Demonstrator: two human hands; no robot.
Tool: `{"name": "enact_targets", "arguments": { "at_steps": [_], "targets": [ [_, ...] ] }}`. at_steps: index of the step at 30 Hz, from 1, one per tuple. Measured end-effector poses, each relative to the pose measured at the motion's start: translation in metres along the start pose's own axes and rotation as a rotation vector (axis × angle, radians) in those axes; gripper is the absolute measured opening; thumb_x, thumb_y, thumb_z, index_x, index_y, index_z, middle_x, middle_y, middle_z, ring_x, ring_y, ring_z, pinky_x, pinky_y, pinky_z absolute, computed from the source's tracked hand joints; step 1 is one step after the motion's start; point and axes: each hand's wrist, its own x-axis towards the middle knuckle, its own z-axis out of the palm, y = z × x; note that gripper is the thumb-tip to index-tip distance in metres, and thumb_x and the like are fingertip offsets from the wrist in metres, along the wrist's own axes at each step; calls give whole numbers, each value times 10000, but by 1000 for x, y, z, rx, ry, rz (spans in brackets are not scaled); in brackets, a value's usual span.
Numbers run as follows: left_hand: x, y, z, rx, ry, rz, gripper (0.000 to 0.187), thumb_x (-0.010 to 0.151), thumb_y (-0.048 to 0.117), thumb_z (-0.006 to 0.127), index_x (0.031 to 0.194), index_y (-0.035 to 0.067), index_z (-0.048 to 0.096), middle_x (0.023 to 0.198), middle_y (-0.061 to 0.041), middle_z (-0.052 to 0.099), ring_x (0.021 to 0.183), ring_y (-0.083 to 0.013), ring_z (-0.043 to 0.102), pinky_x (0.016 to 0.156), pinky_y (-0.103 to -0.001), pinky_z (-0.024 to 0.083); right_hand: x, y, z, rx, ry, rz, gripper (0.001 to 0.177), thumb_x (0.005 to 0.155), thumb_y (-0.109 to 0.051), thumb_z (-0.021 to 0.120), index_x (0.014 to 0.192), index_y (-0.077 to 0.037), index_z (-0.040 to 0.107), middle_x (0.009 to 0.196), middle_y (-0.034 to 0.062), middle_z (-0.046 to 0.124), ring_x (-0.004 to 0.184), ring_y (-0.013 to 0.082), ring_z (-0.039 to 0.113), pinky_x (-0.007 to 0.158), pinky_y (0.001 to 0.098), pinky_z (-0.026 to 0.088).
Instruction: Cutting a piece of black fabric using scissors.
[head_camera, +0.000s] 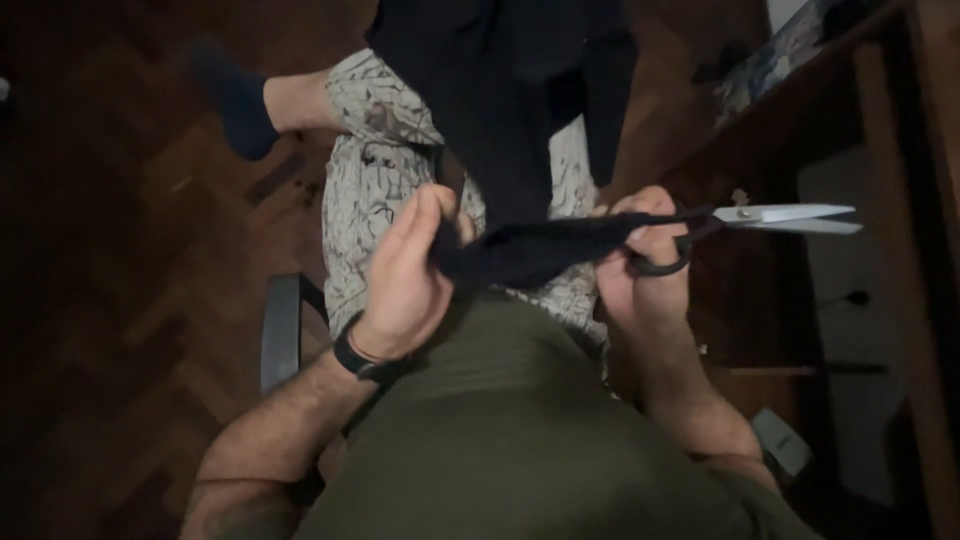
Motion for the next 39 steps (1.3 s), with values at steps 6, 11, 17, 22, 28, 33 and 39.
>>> {"name": "enact_targets", "arguments": {
  "at_steps": [6,11,17,22,28,33,39],
  "targets": [
    [-18,-1,-5,678,-173,-2,351,876,111,854,1089,77,577,676,62,439,612,-47,376,564,-203,299,-10,16,-9,-61,-326,120,149,971,-52,626,1119,-43,614,808,19,602,767,135,539,807,308,471],
    [-12,-16,-9,1132,-67,263,448,752,116,934,961,11,552,790,21,558,719,-62,553,622,-222,484,-18,20,1,-84,-300,165,90,952,-67,654,1027,-85,606,858,37,589,795,167,535,810,328,477],
    [-11,-32,-40,750,35,290,297,948,-38,560,1241,-35,606,1112,-61,717,1044,-92,666,928,-224,537,-34,18,-15,-214,-375,142,99,1010,-98,699,999,-103,600,863,40,590,857,179,540,869,331,466],
    [8,-48,-102,782,380,407,193,1064,72,565,1152,-61,673,1021,-56,710,950,-122,633,886,-251,516,-36,1,-91,-120,-266,-20,89,1018,-73,670,986,-90,589,890,24,604,865,155,552,863,314,451],
    [-20,-24,-44,756,240,399,302,1130,212,551,1156,-20,742,945,37,670,848,-31,522,773,-212,434,-20,-15,-85,-732,-109,-61,84,1015,-51,649,1095,-37,664,1147,164,741,968,199,681,836,287,526],
    [-39,-24,-38,883,240,255,273,1097,206,600,1114,7,785,716,89,518,624,13,351,538,-189,259,-9,8,-25,-1122,-306,-235,394,904,-165,863,1205,-8,664,1249,147,731,1167,221,721,1027,341,594],
    [-57,-22,-49,661,98,236,204,1111,149,596,1138,-16,713,797,122,549,676,24,375,567,-200,260,6,104,-34,-1134,-468,-225,636,759,-98,960,1227,-53,532,1257,116,672,1193,204,656,1043,346,540]
  ]
}}
